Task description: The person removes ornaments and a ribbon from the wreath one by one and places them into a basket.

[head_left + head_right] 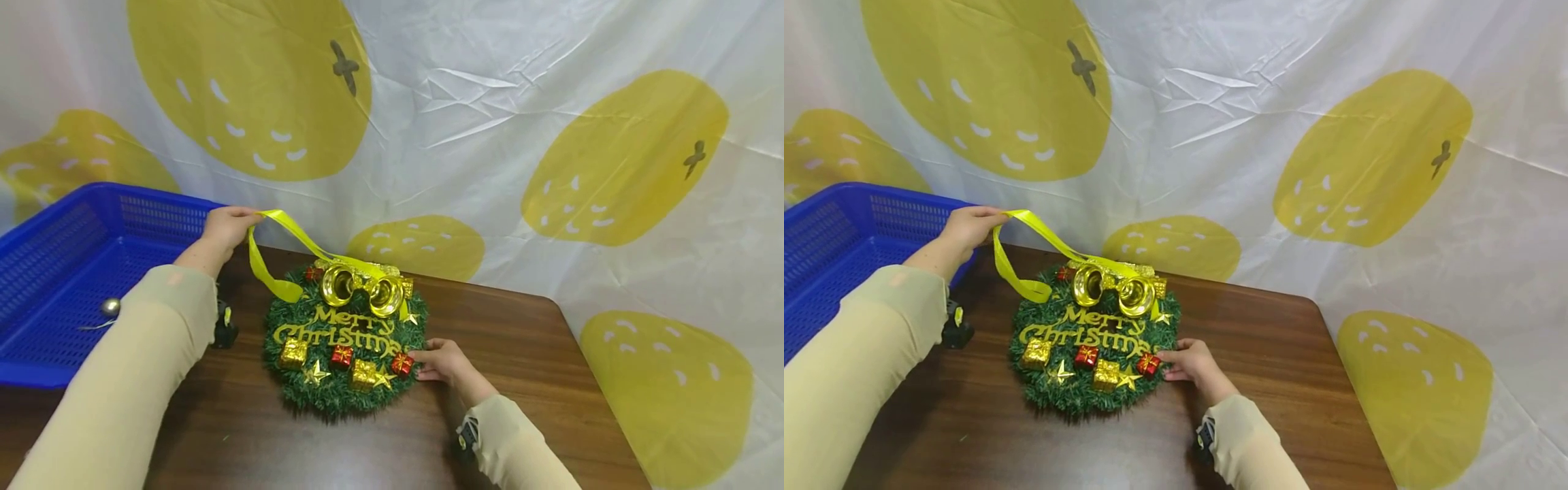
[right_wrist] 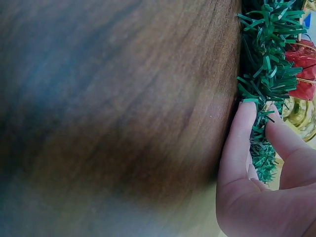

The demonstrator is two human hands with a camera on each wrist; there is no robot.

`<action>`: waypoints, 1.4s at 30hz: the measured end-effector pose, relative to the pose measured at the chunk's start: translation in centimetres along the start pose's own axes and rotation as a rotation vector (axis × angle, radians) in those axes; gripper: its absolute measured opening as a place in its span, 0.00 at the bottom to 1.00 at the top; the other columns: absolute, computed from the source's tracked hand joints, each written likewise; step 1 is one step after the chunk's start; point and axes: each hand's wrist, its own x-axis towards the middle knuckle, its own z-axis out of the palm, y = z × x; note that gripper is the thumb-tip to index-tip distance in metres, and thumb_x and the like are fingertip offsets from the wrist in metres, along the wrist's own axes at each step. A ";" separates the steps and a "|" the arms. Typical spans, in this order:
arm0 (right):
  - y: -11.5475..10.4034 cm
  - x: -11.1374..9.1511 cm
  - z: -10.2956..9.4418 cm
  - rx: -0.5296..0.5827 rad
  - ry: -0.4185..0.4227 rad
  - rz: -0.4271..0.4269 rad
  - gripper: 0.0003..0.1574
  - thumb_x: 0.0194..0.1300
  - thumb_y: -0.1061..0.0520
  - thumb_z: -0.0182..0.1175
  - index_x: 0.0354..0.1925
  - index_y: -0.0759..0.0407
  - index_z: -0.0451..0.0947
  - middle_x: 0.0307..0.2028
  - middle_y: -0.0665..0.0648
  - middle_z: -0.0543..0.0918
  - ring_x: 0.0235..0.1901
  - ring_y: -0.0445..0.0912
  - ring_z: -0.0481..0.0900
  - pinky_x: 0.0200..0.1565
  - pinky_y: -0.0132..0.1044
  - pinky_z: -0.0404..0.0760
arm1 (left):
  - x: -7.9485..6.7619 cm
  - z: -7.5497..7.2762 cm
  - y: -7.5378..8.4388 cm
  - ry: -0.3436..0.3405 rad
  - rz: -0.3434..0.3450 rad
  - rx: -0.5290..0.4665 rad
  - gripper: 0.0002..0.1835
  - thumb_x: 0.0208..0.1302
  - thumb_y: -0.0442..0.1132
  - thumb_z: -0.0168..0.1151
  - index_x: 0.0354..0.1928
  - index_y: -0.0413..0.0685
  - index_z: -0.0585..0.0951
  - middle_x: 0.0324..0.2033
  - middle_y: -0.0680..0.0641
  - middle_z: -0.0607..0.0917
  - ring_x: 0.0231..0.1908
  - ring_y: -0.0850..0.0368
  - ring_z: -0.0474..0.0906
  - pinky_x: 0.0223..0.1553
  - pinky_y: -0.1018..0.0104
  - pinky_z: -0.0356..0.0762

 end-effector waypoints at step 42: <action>0.2 1.1 -0.9 0.018 -0.015 -0.004 0.42 0.62 0.66 0.58 0.64 0.81 0.47 0.16 0.50 0.75 0.12 0.38 0.74 0.20 0.29 0.79 | -0.6 -7.8 3.2 0.304 0.187 -0.857 0.16 0.62 0.30 0.55 0.19 0.54 0.79 0.24 0.60 0.78 0.29 0.69 0.72 0.30 0.84 0.72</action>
